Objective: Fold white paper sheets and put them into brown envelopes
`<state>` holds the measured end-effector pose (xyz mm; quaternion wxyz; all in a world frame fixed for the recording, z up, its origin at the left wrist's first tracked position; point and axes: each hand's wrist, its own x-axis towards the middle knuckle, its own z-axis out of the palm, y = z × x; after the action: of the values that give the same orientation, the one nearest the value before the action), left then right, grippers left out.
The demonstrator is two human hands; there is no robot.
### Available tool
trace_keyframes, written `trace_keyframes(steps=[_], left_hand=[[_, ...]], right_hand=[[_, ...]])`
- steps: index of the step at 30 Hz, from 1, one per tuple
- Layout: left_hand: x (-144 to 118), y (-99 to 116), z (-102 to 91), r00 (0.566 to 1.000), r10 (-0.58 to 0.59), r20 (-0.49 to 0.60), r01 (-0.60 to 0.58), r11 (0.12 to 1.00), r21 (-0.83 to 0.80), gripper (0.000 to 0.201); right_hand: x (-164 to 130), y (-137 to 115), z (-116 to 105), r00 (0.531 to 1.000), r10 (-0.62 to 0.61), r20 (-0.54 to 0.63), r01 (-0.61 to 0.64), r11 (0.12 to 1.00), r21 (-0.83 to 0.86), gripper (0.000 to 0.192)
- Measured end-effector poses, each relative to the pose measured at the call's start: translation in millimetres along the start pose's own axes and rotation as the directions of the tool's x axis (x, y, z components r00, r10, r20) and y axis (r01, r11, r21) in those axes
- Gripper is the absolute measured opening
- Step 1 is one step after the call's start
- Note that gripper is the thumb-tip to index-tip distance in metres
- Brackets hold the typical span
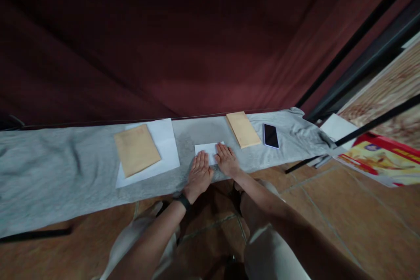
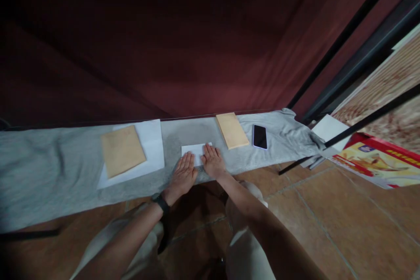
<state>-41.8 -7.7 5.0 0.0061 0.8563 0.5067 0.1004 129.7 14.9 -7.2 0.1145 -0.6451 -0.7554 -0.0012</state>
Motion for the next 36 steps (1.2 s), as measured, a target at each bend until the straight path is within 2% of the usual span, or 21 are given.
trace_keyframes(steps=[5, 11, 16, 20, 23, 26, 29, 36], left_hand=[[-1.9, 0.0, -7.0, 0.998, -0.059, 0.005, 0.059, 0.998, 0.020, 0.060], [14.2, -2.1, -12.3, 0.986, -0.163, 0.031, 0.161, 0.986, 0.040, 0.059], [29.1, -8.3, -5.2, 0.992, -0.119, -0.036, 0.120, 0.992, 0.031, 0.059], [36.8, -8.4, 1.2, 0.992, -0.123, -0.021, 0.123, 0.992, 0.029, 0.059], [38.8, -8.0, 0.9, 0.996, -0.084, -0.011, 0.085, 0.996, 0.039, 0.058], [38.0, -9.2, -1.0, 0.999, -0.046, 0.002, 0.046, 0.998, 0.049, 0.058], [37.1, -11.1, 0.0, 0.999, -0.046, 0.015, 0.045, 0.997, 0.063, 0.059], [36.9, -17.6, 6.9, 0.996, -0.093, -0.013, 0.094, 0.994, 0.053, 0.060]], right_hand=[[-6.2, 2.8, 1.8, 0.997, 0.056, -0.043, -0.057, 0.998, -0.014, 0.054], [-17.0, 0.0, 1.3, 0.987, 0.100, -0.127, -0.101, 0.995, 0.004, 0.051], [-15.6, 0.3, -8.3, 0.978, 0.154, -0.139, -0.141, 0.985, 0.097, 0.048], [-2.7, 0.5, -18.6, 0.987, 0.046, -0.156, -0.015, 0.981, 0.196, 0.051], [7.1, -5.9, -18.1, 0.992, -0.042, -0.119, 0.072, 0.963, 0.260, 0.052], [12.1, -13.1, -12.6, 0.996, -0.077, -0.042, 0.086, 0.962, 0.258, 0.053], [12.7, -14.2, -8.1, 0.996, -0.094, 0.004, 0.091, 0.978, 0.188, 0.052], [12.0, 1.7, 0.3, 0.999, -0.046, -0.016, 0.047, 0.996, 0.077, 0.053]])
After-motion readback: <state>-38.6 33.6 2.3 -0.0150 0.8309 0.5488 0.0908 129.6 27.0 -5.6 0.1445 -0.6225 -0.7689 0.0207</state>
